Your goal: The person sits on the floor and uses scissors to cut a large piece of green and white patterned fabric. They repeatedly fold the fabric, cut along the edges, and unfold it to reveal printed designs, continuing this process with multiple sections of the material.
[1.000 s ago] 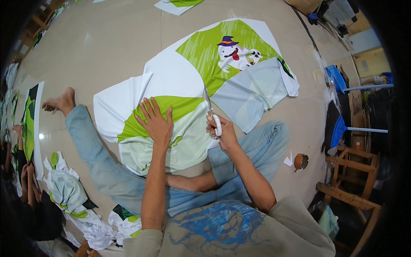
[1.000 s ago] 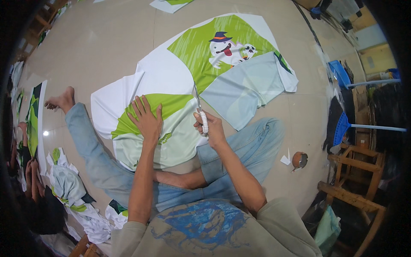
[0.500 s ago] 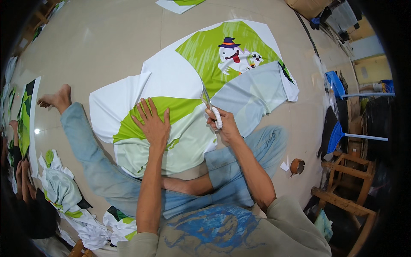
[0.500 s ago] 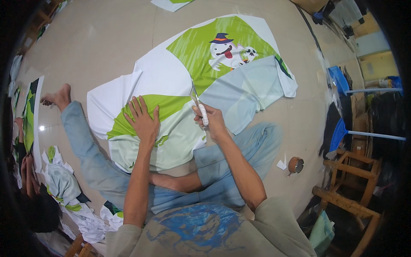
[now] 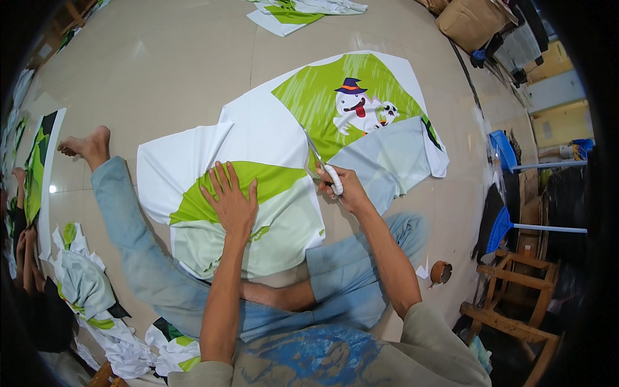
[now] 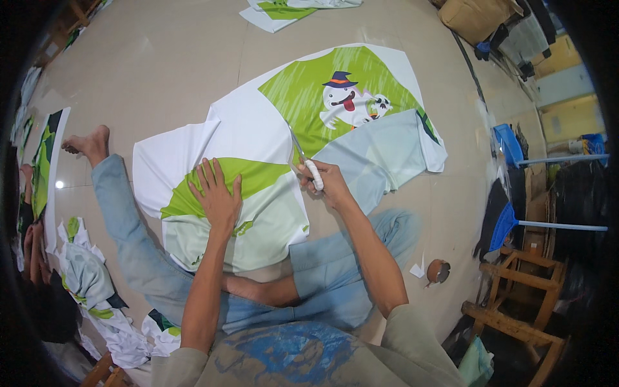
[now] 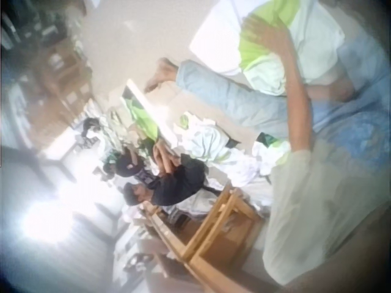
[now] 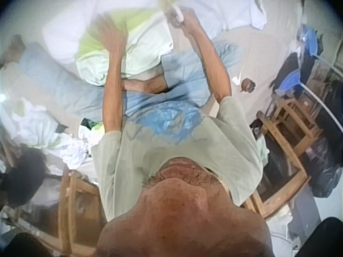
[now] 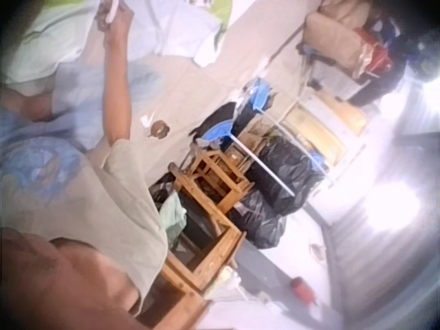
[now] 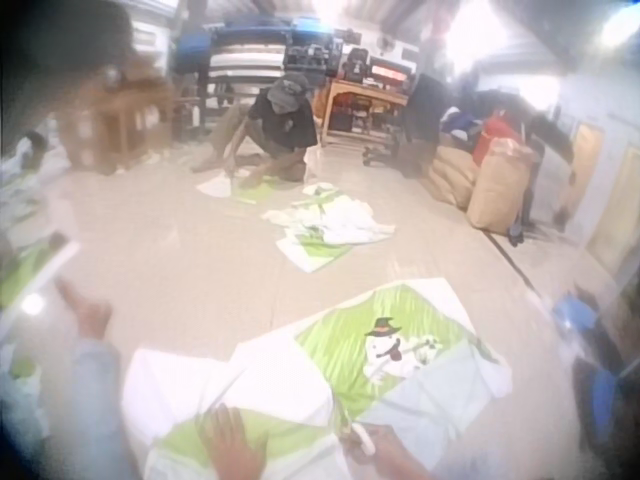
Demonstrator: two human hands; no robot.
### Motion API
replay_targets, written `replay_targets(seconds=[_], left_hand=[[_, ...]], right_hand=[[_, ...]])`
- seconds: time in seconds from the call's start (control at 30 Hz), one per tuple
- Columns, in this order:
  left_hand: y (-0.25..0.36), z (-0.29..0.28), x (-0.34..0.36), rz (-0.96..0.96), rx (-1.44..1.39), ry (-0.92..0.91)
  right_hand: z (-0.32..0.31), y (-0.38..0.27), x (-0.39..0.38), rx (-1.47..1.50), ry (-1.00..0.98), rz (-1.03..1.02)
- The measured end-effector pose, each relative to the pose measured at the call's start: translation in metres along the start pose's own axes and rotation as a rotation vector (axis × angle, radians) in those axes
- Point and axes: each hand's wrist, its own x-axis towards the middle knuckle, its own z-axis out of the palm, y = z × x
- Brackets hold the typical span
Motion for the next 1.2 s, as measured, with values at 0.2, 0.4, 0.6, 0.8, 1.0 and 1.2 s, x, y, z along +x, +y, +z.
replay_targets(seconds=[0.2,0.4,0.6,0.8,1.0,1.2], left_hand=[[0.001,0.001,0.001,0.001,0.009,-0.004],[0.002,-0.004,0.002,-0.007,-0.007,-0.027],[0.002,-0.007,0.002,-0.013,-0.004,-0.048],[0.003,-0.007,0.003,-0.008,-0.006,-0.052],[0.002,-0.005,0.003,-0.004,0.011,-0.047],[0.002,-0.007,0.004,-0.007,-0.006,-0.054]], right_hand=[[-0.018,-0.009,0.013,-0.029,-0.042,0.024],[-0.02,-0.027,0.036,-0.099,-0.072,0.018],[-0.019,-0.039,0.042,-0.191,-0.098,0.029],[-0.025,-0.051,0.062,-0.212,-0.129,0.027],[-0.018,-0.062,0.081,-0.253,-0.168,0.032],[-0.019,-0.059,0.087,-0.283,-0.169,0.015]])
